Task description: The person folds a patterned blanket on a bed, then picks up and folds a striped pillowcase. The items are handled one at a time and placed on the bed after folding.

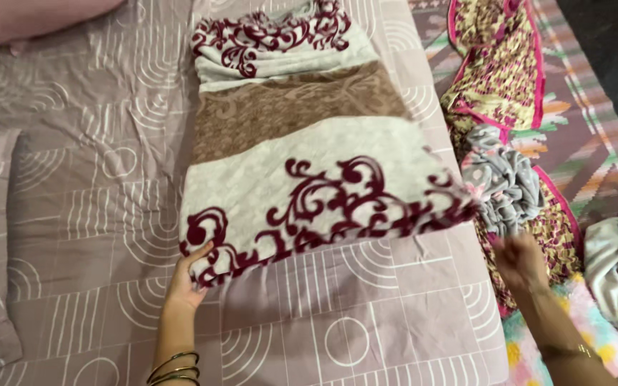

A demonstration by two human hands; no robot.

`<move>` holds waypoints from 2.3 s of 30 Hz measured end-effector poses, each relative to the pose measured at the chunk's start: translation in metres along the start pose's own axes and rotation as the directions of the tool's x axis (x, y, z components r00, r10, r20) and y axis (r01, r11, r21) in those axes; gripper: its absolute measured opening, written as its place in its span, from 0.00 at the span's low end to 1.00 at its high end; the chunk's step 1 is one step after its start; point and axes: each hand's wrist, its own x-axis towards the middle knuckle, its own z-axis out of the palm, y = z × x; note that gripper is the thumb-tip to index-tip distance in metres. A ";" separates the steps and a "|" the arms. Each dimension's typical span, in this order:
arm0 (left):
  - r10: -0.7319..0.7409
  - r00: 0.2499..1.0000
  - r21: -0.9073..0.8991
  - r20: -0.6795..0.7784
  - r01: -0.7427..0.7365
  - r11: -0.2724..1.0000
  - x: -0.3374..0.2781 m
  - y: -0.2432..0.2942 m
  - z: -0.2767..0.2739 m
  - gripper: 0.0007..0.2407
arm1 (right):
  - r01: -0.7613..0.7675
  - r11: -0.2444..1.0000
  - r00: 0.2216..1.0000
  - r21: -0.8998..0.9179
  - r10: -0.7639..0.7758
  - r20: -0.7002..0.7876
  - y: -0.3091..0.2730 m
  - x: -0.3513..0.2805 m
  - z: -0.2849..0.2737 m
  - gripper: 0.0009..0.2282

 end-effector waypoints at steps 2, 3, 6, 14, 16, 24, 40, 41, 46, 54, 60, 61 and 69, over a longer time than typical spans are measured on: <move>0.064 0.979 0.376 -0.194 0.014 0.927 0.001 -0.006 -0.017 0.24 | -0.112 0.871 0.950 -0.479 -0.048 -0.310 -0.004 -0.055 -0.017 0.19; 0.122 0.953 0.544 -0.277 0.051 0.838 0.006 -0.014 -0.021 0.26 | -0.227 0.885 0.911 -0.406 0.045 -0.410 -0.003 -0.076 -0.022 0.13; 0.138 0.950 0.653 -0.279 0.083 0.752 0.022 -0.039 -0.025 0.25 | -0.481 0.813 0.790 -0.329 0.240 -0.563 0.020 -0.116 -0.026 0.07; 0.256 0.926 0.628 -0.278 -0.026 0.778 0.021 -0.090 -0.031 0.18 | -0.427 0.728 0.904 -0.536 0.320 -0.284 0.110 -0.023 0.010 0.19; 0.232 0.931 0.632 -0.283 -0.001 0.775 0.021 -0.081 -0.033 0.17 | -0.384 0.628 0.923 -0.677 0.259 -0.284 0.143 0.015 0.037 0.21; 0.078 0.995 0.260 -0.068 -0.058 0.964 -0.023 -0.024 -0.007 0.20 | -0.443 0.675 0.881 -0.590 0.448 -0.149 0.108 0.038 0.135 0.14; -0.561 0.797 0.168 -0.225 0.599 0.783 -0.082 -0.079 -0.136 0.23 | -0.790 0.198 0.445 -0.581 0.836 -0.321 0.073 -0.070 0.011 0.15; -0.552 0.792 0.103 -0.260 0.591 0.800 -0.071 -0.063 -0.125 0.22 | -0.775 0.224 0.492 -0.590 0.800 -0.343 0.062 -0.049 0.025 0.14; -0.230 0.903 -0.009 -0.362 0.243 0.970 -0.023 0.074 -0.004 0.16 | -0.667 0.596 0.703 -0.447 0.703 -0.110 0.017 0.072 0.134 0.13; 0.067 0.996 0.395 -0.052 -0.041 0.918 0.034 0.087 0.047 0.23 | 0.134 0.324 0.972 -0.937 0.143 0.188 0.070 0.147 0.122 0.30; 0.273 0.948 0.678 -0.165 -0.092 0.729 0.078 -0.020 -0.037 0.31 | -0.229 0.227 0.943 -0.947 0.292 -0.158 0.129 0.122 0.067 0.40; 0.279 0.939 0.678 -0.202 -0.071 0.731 0.082 -0.032 -0.044 0.32 | -0.299 0.300 0.921 -0.906 0.340 -0.191 0.132 0.115 0.069 0.37; 0.139 0.957 0.335 -0.256 -0.047 0.941 0.086 -0.043 -0.009 0.28 | -0.535 0.497 0.826 -0.683 0.476 -0.300 0.119 0.110 0.132 0.26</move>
